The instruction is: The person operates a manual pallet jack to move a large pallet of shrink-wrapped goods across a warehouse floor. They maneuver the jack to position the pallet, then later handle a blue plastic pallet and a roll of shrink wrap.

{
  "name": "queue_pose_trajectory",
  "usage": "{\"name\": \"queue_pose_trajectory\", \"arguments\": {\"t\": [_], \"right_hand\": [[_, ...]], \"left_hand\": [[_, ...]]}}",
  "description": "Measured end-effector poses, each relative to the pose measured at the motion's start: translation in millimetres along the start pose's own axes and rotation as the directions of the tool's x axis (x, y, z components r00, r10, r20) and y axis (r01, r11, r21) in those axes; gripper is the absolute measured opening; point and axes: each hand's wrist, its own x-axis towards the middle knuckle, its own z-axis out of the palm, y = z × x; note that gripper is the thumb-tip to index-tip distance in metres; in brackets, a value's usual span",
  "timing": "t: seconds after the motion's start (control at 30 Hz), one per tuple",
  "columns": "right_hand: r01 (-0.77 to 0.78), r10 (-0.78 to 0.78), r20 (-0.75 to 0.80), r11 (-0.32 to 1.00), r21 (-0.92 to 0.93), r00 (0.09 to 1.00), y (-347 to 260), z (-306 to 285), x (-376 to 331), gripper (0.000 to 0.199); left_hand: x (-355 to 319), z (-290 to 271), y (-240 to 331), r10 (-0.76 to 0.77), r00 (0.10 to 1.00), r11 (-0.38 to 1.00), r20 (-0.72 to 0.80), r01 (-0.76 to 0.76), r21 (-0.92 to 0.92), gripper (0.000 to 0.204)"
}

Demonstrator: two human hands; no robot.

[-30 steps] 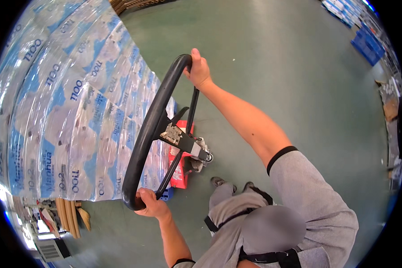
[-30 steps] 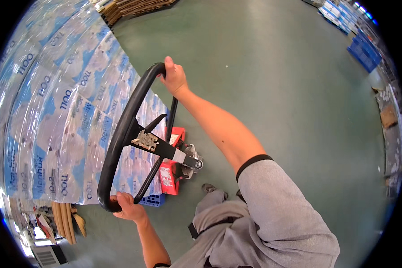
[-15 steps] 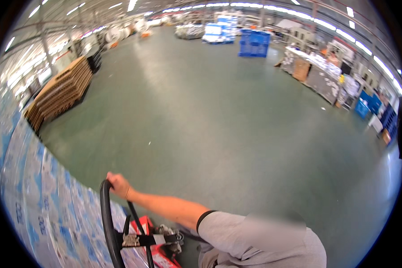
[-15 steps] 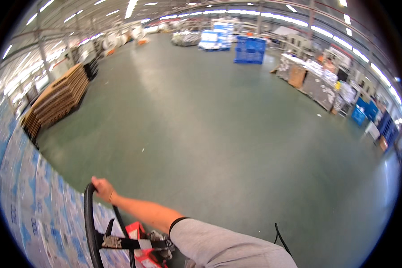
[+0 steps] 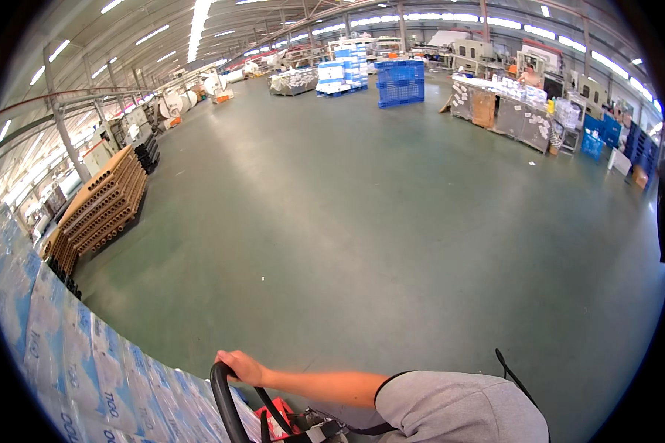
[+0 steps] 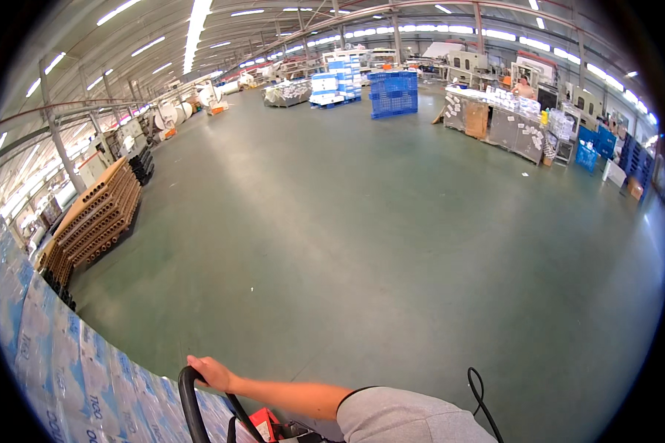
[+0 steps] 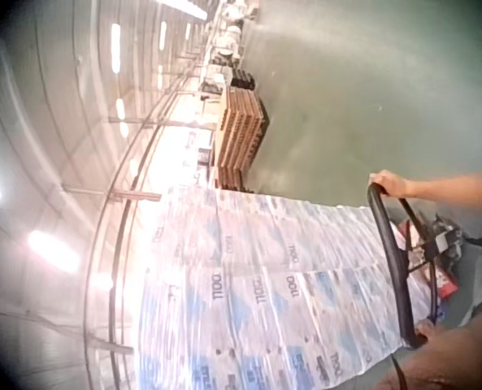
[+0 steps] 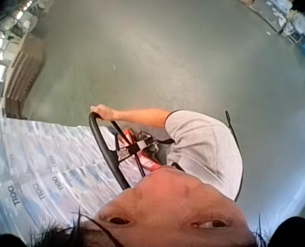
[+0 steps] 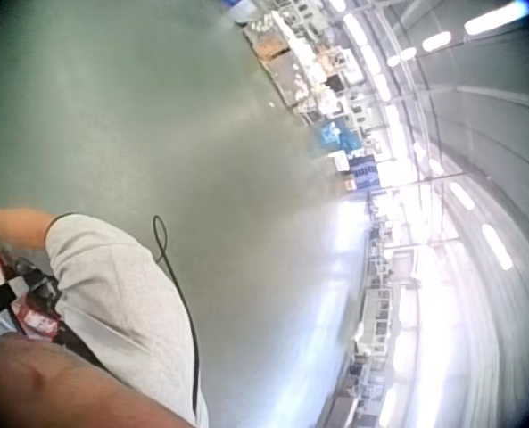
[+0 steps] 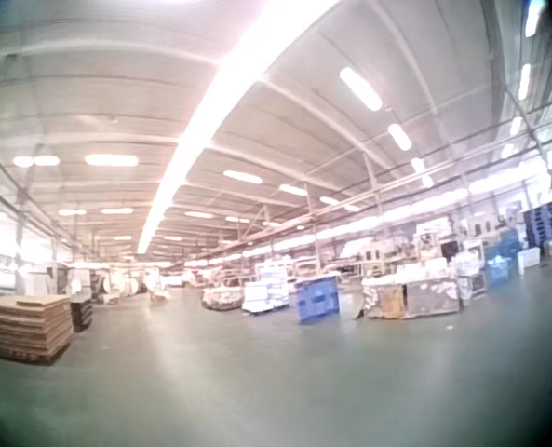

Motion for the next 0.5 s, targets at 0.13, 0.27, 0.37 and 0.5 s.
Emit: {"name": "queue_pose_trajectory", "arguments": {"t": [0.13, 0.27, 0.37, 0.5], "right_hand": [[-0.031, 0.03, 0.03, 0.998, 0.051, 0.999, -8.8, -1.6, -4.1, 0.058], [-0.095, 0.095, 0.002, 0.995, 0.021, 0.995, -5.0, -11.3, -7.0, 0.058], [-0.097, 0.095, 0.058, 0.995, 0.033, 0.994, -10.7, -11.7, -6.5, 0.06], [-0.135, 0.131, 0.103, 0.99, 0.028, 0.986, -14.5, -14.3, -7.0, 0.061]], "left_hand": [[16.9, 8.4, -4.4, -0.047, 0.999, 0.999, 0.025, 0.046, 0.012, 0.017], [27.3, 14.8, -9.0, -0.081, 0.996, 0.996, 0.021, 0.081, 0.022, 0.017], [32.3, 16.3, -9.3, -0.095, 0.995, 0.995, -0.007, 0.095, 0.032, 0.017], [33.9, 14.9, -9.4, -0.113, 0.993, 0.993, -0.024, 0.114, 0.043, 0.017]]}}
